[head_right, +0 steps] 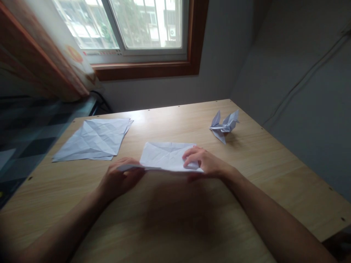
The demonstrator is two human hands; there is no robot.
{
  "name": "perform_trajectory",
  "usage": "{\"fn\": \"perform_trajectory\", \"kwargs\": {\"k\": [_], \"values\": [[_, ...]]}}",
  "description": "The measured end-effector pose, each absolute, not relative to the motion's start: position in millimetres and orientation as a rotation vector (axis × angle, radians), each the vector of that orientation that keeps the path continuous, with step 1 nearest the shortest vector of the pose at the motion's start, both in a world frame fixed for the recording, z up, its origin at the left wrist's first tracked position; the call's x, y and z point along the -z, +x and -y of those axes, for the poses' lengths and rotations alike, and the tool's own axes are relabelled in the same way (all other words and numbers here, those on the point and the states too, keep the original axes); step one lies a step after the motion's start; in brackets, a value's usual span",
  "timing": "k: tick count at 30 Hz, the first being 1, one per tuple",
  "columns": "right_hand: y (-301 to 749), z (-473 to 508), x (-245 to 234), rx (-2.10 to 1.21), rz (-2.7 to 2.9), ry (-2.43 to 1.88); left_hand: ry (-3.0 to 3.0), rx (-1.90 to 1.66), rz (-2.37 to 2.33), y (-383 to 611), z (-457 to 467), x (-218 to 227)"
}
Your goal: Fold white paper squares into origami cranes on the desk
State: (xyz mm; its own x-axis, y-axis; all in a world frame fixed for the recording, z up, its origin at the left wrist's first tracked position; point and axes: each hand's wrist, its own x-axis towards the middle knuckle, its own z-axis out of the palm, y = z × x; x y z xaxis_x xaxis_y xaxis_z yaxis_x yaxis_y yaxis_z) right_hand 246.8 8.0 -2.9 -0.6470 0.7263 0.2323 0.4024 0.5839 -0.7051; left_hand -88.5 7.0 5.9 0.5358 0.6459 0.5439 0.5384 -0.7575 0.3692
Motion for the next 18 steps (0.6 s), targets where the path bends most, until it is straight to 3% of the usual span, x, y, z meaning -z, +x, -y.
{"fn": "perform_trajectory", "kwargs": {"k": [3, 7, 12, 18], "values": [[242.1, -6.5, 3.7, -0.86, 2.169, -0.975, 2.486, -1.079, -1.158, -89.6, -5.7, 1.4], [232.6, -4.4, 6.3, -0.606, 2.077, -1.278, 2.323, -1.048, -1.335, -91.0, -6.5, 5.2], [224.1, -1.2, 7.0, -0.306, 2.068, -1.6, 2.648, -1.045, -1.508, -86.9, -10.0, 1.7], [215.6, 7.7, 7.2, -0.192, 2.011, -1.449, 2.973, -0.629, -1.218, -75.1, -1.4, 1.7]]}}
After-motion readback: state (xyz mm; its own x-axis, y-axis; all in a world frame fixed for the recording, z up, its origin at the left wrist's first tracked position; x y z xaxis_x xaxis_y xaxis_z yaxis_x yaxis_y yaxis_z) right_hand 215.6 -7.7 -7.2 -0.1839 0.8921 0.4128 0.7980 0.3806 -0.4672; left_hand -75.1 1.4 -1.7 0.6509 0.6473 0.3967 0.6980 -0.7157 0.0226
